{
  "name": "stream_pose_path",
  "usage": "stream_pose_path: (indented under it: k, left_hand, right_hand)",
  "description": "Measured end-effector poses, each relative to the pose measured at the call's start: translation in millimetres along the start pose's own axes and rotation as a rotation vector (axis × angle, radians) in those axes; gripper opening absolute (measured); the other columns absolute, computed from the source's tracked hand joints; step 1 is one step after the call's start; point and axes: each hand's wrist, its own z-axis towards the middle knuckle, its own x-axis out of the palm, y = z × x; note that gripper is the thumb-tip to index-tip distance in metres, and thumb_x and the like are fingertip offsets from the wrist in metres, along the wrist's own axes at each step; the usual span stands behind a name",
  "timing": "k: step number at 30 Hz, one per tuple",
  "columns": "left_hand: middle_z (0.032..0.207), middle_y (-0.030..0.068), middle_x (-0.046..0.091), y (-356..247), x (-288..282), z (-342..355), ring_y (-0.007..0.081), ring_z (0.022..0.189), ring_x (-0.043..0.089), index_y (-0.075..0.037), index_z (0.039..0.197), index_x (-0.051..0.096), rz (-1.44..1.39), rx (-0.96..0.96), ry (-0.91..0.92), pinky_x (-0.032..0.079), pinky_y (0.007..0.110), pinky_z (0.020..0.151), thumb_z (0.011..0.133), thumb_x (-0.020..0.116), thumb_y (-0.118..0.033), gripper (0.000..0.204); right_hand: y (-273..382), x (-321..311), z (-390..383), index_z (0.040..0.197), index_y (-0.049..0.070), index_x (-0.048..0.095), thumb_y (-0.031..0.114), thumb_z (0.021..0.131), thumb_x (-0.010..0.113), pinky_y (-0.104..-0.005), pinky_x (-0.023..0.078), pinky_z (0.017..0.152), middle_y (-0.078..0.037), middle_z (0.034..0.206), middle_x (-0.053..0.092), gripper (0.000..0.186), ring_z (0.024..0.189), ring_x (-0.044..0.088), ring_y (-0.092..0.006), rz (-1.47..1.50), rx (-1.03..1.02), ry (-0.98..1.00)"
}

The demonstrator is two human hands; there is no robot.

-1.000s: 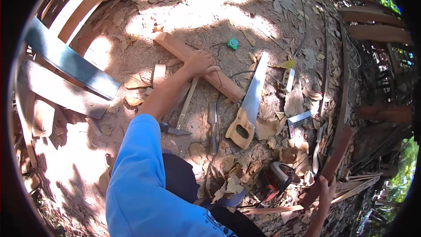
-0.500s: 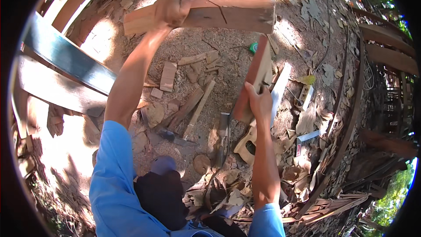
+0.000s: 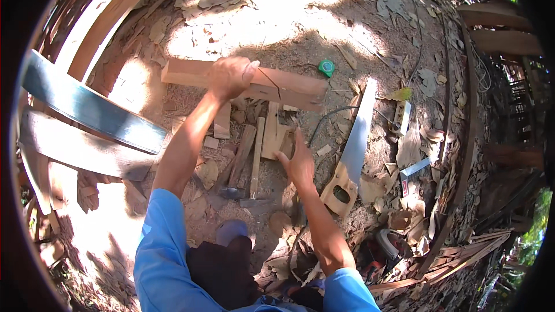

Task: The person cuts a wooden beam using a circular saw and a handsaw, positions the cut piece onto a wooden frame structure, and marks it with a pencil.

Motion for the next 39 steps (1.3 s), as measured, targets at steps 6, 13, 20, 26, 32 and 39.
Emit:
stream_pose_path:
  k: [6, 13, 20, 26, 32, 39]
  left_hand:
    - [0.075, 0.0104, 0.068, -26.9, 61.6, -34.1, 0.0301, 0.073, 0.067, -0.008, 0.077, 0.067, 0.018, -0.026, 0.105, 0.055, 0.045, 0.076, 0.096, 0.058, -0.033, 0.032]
    - [0.078, 0.0072, 0.068, -5.2, 69.1, -37.3, 0.0263, 0.079, 0.068, -0.009, 0.079, 0.067, 0.066, 0.041, 0.238, 0.055, 0.040, 0.082, 0.096, 0.058, -0.034, 0.031]
    - [0.083, 0.0058, 0.066, 5.9, 56.0, -38.6, 0.0247, 0.083, 0.066, -0.012, 0.083, 0.067, 0.026, 0.154, 0.222, 0.054, 0.041, 0.081, 0.096, 0.058, -0.034, 0.027]
    - [0.082, 0.0075, 0.062, 2.6, 66.8, -24.0, 0.0258, 0.090, 0.062, -0.009, 0.086, 0.065, -0.072, 0.292, 0.226, 0.048, 0.042, 0.094, 0.097, 0.056, -0.035, 0.029]
    - [0.089, 0.0081, 0.065, 11.8, 66.8, -19.2, 0.0262, 0.098, 0.062, -0.009, 0.090, 0.065, -0.086, 0.429, 0.328, 0.046, 0.043, 0.097, 0.099, 0.053, -0.034, 0.029]
    - [0.120, 0.0133, 0.063, 0.9, 60.6, -27.1, 0.0336, 0.120, 0.055, -0.007, 0.116, 0.066, -0.134, 0.041, 0.125, 0.039, 0.047, 0.110, 0.101, 0.051, -0.044, 0.043]
  right_hand:
    - [-42.7, -79.2, -117.3, 0.132, 0.000, 0.054, 0.023, 0.084, 0.077, -0.0460, 0.044, 0.103, -0.022, 0.123, 0.059, 0.058, 0.118, 0.055, -0.0405, -0.301, 0.252, -0.028]
    - [-88.5, -84.4, -153.5, 0.129, 0.000, 0.052, 0.016, 0.076, 0.075, -0.0486, 0.043, 0.103, -0.020, 0.126, 0.057, 0.060, 0.119, 0.052, -0.0403, -0.612, 0.074, 0.165]
    - [-70.0, -109.0, -137.9, 0.124, -0.004, 0.051, 0.014, 0.078, 0.079, -0.0458, 0.050, 0.091, -0.022, 0.111, 0.064, 0.057, 0.102, 0.063, -0.0391, -0.085, 0.465, 0.079]
    - [-25.1, -179.4, -135.1, 0.126, -0.006, 0.053, 0.016, 0.090, 0.070, -0.0307, 0.050, 0.072, -0.011, 0.098, 0.063, 0.045, 0.083, 0.057, -0.0171, 0.259, 0.389, -0.567]
    - [26.9, -193.5, -155.7, 0.111, -0.007, 0.066, 0.012, 0.089, 0.066, -0.0281, 0.045, 0.052, -0.005, 0.074, 0.065, 0.030, 0.059, 0.055, -0.0109, 0.469, 0.404, -0.465]
    - [66.2, -159.3, -169.2, 0.130, -0.007, 0.062, 0.006, 0.083, 0.076, -0.0334, 0.055, 0.090, -0.020, 0.113, 0.073, 0.050, 0.101, 0.072, -0.0232, 0.372, 0.302, -0.135]
